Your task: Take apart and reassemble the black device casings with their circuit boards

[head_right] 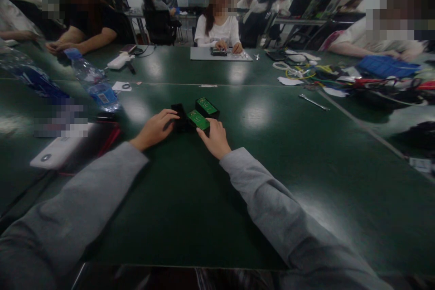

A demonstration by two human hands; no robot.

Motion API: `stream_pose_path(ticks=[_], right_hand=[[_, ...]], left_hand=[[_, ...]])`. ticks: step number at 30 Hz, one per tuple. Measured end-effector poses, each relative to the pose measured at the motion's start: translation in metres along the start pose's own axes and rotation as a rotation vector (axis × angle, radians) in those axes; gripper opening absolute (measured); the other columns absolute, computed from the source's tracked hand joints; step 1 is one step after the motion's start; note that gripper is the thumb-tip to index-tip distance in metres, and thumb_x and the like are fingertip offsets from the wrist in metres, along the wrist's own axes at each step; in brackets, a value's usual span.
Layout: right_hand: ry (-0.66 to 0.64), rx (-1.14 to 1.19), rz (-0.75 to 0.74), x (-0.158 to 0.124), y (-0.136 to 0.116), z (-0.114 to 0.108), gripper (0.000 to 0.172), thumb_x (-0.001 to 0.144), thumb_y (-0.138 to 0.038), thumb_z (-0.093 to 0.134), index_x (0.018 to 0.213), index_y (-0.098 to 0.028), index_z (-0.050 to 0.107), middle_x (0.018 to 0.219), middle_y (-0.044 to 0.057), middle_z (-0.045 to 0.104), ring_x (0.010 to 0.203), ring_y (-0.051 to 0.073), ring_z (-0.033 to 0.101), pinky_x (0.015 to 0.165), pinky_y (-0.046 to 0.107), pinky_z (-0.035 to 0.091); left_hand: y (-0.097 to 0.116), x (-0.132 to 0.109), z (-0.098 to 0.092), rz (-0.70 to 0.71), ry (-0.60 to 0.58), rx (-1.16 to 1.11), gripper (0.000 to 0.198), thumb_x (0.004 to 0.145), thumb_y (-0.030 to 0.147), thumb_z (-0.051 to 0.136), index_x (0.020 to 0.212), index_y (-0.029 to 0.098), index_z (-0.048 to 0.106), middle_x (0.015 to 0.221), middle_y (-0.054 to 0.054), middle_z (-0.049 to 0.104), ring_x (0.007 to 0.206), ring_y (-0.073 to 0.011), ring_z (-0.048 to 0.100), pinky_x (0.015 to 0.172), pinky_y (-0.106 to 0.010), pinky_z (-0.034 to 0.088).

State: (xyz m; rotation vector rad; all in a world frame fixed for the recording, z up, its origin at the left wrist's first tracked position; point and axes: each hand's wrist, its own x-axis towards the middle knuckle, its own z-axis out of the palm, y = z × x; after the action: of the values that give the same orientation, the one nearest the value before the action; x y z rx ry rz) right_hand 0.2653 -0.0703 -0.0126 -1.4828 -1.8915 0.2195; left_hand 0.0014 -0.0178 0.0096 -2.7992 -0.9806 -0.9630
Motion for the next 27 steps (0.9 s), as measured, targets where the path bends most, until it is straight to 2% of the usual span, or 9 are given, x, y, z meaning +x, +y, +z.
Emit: stream_pose_path(ticks=[15, 18, 21, 23, 27], right_hand=[[0.052, 0.029, -0.025, 0.001, 0.002, 0.001, 0.054, 0.093, -0.058, 0.053, 0.127, -0.016, 0.055, 0.119, 0.019, 0.062, 0.109, 0.035, 0.057, 0.096, 0.056, 0.048], [0.109, -0.008, -0.067, -0.001, -0.007, -0.003, 0.055, 0.093, -0.056, 0.053, 0.131, -0.015, 0.052, 0.123, 0.02, 0.059, 0.114, 0.036, 0.054, 0.099, 0.057, 0.046], [0.153, -0.097, -0.137, -0.007, -0.027, -0.011, 0.054, 0.096, -0.049, 0.052, 0.139, -0.017, 0.047, 0.134, 0.02, 0.052, 0.126, 0.037, 0.046, 0.104, 0.058, 0.041], [0.103, -0.155, -0.223, -0.011, -0.041, -0.015, 0.054, 0.098, -0.044, 0.05, 0.145, -0.02, 0.042, 0.143, 0.017, 0.047, 0.134, 0.036, 0.041, 0.109, 0.057, 0.037], [-0.119, -0.233, -0.384, -0.018, -0.057, -0.015, 0.052, 0.103, -0.043, 0.044, 0.15, -0.021, 0.041, 0.152, 0.014, 0.044, 0.14, 0.032, 0.039, 0.113, 0.053, 0.035]], left_hand=[[0.0, -0.001, -0.002, 0.001, -0.005, 0.001, 0.031, 0.096, 0.014, 0.054, 0.126, 0.02, 0.056, 0.132, -0.011, 0.058, 0.116, -0.0253, 0.062, 0.093, -0.042, 0.054], [0.0, -0.001, -0.001, -0.005, -0.007, 0.002, 0.031, 0.095, 0.014, 0.055, 0.126, 0.02, 0.056, 0.133, -0.011, 0.058, 0.115, -0.0253, 0.062, 0.093, -0.042, 0.054], [0.001, -0.001, -0.002, 0.0, -0.003, 0.003, 0.031, 0.095, 0.013, 0.055, 0.125, 0.02, 0.057, 0.132, -0.011, 0.058, 0.116, -0.0254, 0.062, 0.093, -0.042, 0.054], [0.001, -0.001, -0.002, 0.008, 0.01, -0.004, 0.032, 0.095, 0.013, 0.054, 0.126, 0.02, 0.056, 0.132, -0.011, 0.059, 0.117, -0.0254, 0.061, 0.094, -0.042, 0.054], [0.002, 0.0, -0.003, 0.004, 0.049, -0.014, 0.032, 0.097, 0.013, 0.05, 0.127, 0.02, 0.056, 0.131, -0.011, 0.06, 0.12, -0.0251, 0.059, 0.098, -0.042, 0.052]])
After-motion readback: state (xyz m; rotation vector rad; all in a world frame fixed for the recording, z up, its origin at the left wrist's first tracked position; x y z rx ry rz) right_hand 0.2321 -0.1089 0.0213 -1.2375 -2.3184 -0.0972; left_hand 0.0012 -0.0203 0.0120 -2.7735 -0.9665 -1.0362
